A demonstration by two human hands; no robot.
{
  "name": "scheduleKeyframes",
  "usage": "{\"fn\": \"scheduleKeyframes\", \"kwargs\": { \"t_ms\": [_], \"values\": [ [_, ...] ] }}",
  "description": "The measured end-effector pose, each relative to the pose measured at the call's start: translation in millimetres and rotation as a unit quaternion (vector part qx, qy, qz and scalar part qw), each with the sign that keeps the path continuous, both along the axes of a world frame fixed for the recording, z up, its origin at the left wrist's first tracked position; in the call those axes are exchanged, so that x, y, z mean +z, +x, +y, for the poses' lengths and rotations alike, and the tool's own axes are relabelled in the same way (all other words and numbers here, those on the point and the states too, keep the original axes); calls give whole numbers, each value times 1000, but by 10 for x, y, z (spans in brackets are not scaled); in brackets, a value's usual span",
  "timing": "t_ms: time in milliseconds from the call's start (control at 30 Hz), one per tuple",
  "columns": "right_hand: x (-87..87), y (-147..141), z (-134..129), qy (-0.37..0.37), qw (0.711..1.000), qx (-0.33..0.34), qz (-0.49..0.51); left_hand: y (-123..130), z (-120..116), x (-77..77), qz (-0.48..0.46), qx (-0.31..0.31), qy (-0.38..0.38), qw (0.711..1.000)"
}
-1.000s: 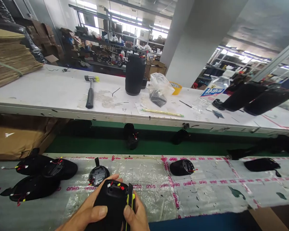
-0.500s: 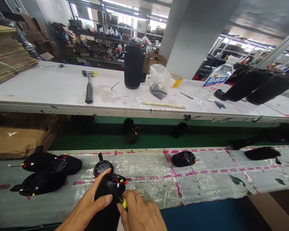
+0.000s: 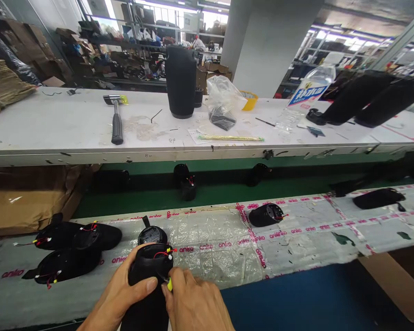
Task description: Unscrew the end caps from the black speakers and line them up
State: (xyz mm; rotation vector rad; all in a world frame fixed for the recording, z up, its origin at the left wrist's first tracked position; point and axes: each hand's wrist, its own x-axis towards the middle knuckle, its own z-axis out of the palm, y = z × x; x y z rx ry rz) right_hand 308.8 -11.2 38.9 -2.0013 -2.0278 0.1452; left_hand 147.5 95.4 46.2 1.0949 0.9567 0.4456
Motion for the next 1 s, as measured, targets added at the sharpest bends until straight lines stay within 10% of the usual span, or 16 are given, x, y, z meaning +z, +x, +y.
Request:
{"fn": "scheduleKeyframes", "kwargs": {
  "t_ms": [400,767,1000],
  "values": [
    [-203,-173,0,-8,998,-50,-30,47,-96,-72,122,96,110,982],
    [-12,-207,116,-73,993,-30,-86,73,-107,-70,169,93,149,970],
    [42,-139,-33,74,973,-152,154,79,-27,-24,24,113,-123,986]
  ]
}}
